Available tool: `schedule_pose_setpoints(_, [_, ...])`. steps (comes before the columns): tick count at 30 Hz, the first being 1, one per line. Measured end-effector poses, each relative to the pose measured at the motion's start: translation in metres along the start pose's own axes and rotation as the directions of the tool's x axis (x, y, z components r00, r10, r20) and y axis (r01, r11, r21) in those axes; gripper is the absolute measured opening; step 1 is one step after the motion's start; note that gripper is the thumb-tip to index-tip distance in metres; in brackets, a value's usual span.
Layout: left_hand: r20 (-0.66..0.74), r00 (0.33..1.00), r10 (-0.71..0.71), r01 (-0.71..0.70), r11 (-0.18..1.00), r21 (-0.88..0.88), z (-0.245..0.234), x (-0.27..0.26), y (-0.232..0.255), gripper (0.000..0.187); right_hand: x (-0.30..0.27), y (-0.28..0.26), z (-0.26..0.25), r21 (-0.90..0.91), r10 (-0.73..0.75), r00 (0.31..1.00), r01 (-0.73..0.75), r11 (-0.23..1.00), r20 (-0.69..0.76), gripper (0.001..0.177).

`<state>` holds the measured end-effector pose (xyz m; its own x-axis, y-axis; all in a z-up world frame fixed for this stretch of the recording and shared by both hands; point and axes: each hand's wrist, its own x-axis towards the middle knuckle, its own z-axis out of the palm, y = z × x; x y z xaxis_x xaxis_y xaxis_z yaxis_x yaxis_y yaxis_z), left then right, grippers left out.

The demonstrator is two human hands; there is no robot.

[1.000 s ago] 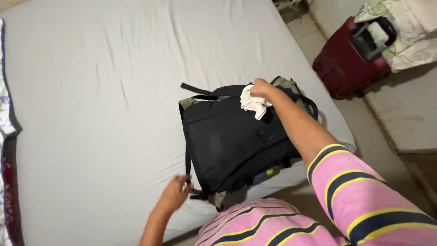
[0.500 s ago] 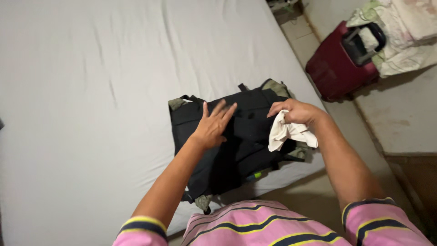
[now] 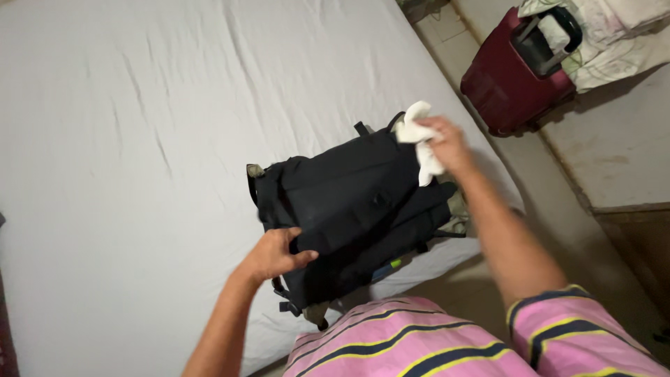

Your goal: The person wipes the exterior of a backpack with a white cloth. They rotate the backpack to clean multiple sides, including the front, back, and sides, while a water bottle remains attached to the front pocket.

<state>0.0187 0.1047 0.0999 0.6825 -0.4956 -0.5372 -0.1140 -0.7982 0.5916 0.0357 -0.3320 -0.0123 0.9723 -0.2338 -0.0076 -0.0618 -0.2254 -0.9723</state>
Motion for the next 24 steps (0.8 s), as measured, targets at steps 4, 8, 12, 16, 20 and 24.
schedule_pose_setpoints(4, [-0.229,0.973,-0.033,0.034,0.999,-0.002,0.016,-0.002,-0.017,0.062,-0.074,-0.006,0.122,-0.475,-0.455,0.885,0.360,0.803,-0.099,0.039])
schedule_pose_setpoints(8, [-0.213,0.977,-0.028,0.020,0.999,-0.039,0.034,-0.004,-0.055,0.047,-0.175,-0.047,0.235,-0.203,-0.418,0.886,0.455,0.867,0.198,0.051])
schedule_pose_setpoints(12, [-0.257,0.946,0.196,-0.222,0.972,-0.074,0.038,-0.002,-0.073,0.045,-0.193,-0.062,0.253,-0.293,-0.493,0.736,0.652,0.699,0.464,0.049])
schedule_pose_setpoints(16, [-0.075,0.991,-0.114,0.109,0.992,-0.067,0.023,-0.007,-0.059,0.050,-0.124,-0.020,0.177,-0.481,-0.470,0.738,0.673,0.562,0.483,0.039])
schedule_pose_setpoints(20, [-0.078,0.992,-0.098,0.090,0.990,-0.107,0.009,-0.013,-0.040,0.050,-0.041,0.024,0.069,-0.784,-0.395,0.914,0.312,0.536,0.094,0.026])
schedule_pose_setpoints(24, [-0.284,0.947,0.152,-0.138,0.988,0.069,0.009,-0.021,-0.050,0.049,0.000,0.040,-0.006,-0.790,-0.210,0.947,-0.068,0.609,-0.244,0.021])
